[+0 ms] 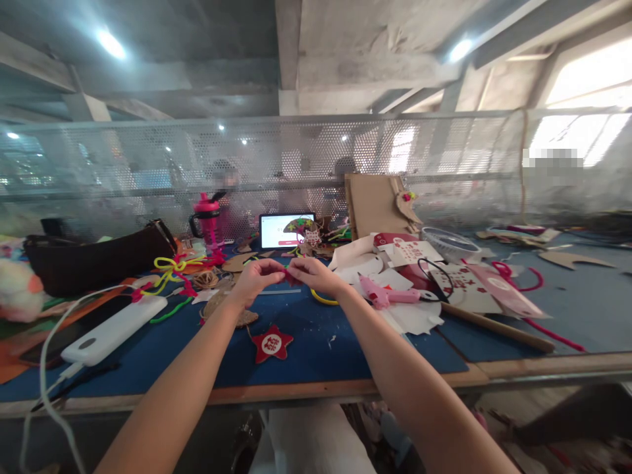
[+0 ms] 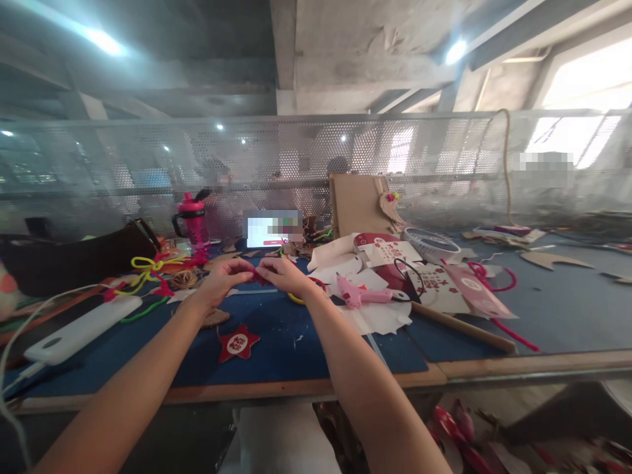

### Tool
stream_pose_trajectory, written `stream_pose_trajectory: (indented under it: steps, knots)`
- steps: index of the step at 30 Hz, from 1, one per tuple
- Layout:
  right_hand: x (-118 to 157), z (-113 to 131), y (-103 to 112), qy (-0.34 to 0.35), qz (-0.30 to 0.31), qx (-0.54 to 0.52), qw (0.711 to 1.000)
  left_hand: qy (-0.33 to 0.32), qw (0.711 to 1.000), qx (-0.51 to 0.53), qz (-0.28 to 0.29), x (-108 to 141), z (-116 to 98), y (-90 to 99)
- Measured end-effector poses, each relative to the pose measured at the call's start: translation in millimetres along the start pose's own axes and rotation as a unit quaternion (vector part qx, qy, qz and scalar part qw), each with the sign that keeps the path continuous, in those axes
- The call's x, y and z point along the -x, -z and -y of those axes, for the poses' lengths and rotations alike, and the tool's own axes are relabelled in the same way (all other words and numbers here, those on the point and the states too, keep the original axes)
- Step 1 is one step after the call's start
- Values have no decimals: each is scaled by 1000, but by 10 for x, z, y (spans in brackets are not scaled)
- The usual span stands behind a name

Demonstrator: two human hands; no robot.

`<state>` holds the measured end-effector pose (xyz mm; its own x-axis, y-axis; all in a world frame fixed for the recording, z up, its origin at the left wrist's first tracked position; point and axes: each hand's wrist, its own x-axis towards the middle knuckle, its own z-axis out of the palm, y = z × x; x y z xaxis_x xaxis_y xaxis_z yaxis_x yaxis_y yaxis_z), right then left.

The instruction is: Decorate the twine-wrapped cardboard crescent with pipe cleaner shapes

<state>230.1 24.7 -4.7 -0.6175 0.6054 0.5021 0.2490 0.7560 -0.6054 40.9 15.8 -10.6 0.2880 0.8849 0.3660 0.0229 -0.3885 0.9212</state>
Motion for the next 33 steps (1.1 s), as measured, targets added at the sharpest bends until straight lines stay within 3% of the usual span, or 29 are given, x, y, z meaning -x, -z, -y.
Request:
stream_pose_trajectory:
  steps: [10,17,25,29,33]
  knots:
    - [11,51,36,-4,87,82,993,75,993,-30,88,13,-18,63]
    - [3,37,23,-12,89,102,991,99,993,-22,63,22,-34,57]
    - [19,53,26,-52,119,3,992,65,991,-61,98,-3,-38,188]
    - [23,73,23,-48,152,-25,987,66,986,-53,144,6,-37,194]
    - [25,73,14,-51,167,-73,982,70,985,-46,152,13,-33,173]
